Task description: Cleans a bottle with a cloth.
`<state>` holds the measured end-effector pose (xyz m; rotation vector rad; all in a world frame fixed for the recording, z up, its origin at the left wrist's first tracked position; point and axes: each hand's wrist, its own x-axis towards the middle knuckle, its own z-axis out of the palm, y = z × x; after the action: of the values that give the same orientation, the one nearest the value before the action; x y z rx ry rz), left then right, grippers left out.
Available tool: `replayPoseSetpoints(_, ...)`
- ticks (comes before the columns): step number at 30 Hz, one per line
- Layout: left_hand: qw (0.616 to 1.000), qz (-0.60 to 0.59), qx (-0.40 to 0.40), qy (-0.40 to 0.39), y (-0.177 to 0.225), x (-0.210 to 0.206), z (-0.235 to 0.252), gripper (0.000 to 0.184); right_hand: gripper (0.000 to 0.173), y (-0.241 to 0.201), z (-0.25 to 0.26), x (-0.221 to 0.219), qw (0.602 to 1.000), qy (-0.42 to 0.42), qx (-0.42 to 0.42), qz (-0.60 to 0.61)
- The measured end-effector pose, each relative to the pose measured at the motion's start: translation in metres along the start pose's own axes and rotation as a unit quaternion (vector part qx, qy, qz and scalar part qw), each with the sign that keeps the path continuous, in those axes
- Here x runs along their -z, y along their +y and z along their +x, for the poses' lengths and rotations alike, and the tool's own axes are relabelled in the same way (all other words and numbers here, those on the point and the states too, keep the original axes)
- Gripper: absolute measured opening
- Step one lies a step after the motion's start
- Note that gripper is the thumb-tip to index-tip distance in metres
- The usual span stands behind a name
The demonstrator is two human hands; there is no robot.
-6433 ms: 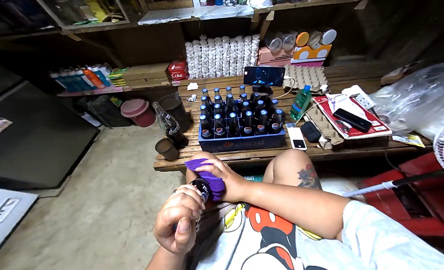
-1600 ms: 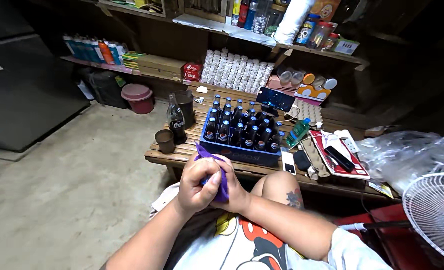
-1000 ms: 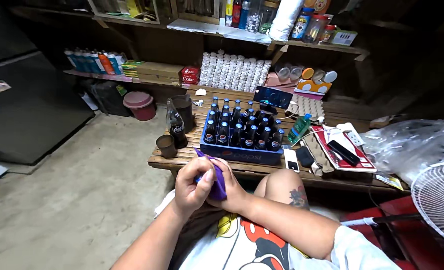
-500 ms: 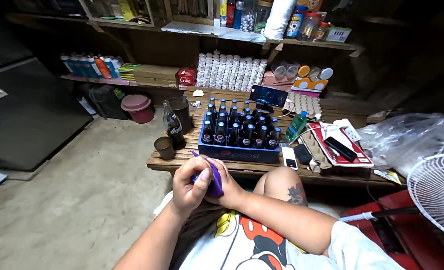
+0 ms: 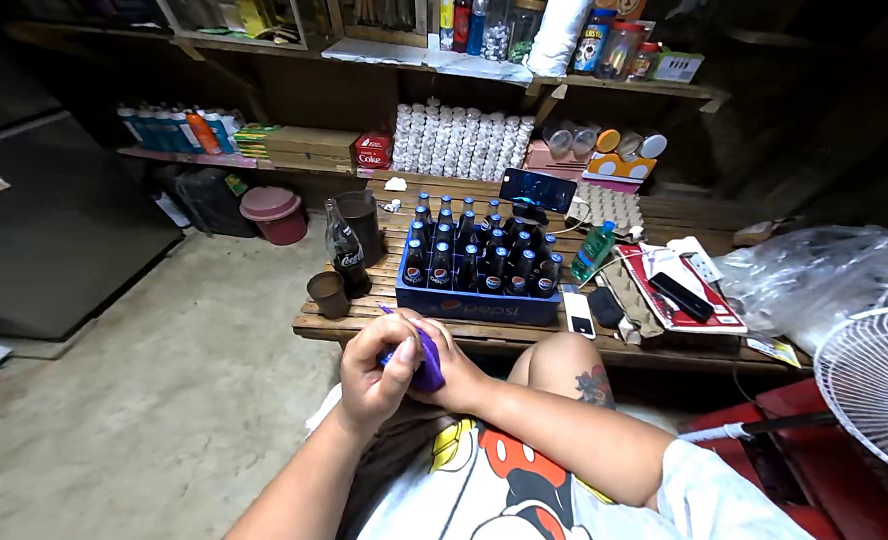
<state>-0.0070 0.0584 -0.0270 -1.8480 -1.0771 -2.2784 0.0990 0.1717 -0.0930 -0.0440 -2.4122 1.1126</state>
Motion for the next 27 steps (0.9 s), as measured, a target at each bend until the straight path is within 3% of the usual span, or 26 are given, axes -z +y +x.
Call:
replayPoseSetpoints(14,0.999,0.041,-0.009,-0.018,0.003,-0.003,-0.005,0.021,0.088,0.002,-0.001,0.001,1.0,0.002,0.007,0.02)
replayPoseSetpoints(22,0.986,0.001,0.071,-0.151,0.002,0.02,0.023,0.03,0.088,0.001,-0.001,0.004,1.0,0.007,0.007,0.001)
replayPoseSetpoints(25,0.989,-0.066,0.082,-0.107,-0.016,0.016,0.026,0.036,0.09,0.007,0.0,0.003,1.0,0.017,0.019,0.003)
replayPoseSetpoints(27,0.993,-0.049,0.087,-0.066,-0.024,0.017,0.029,0.039,0.088,0.005,0.002,0.007,0.999,0.035,0.02,0.027)
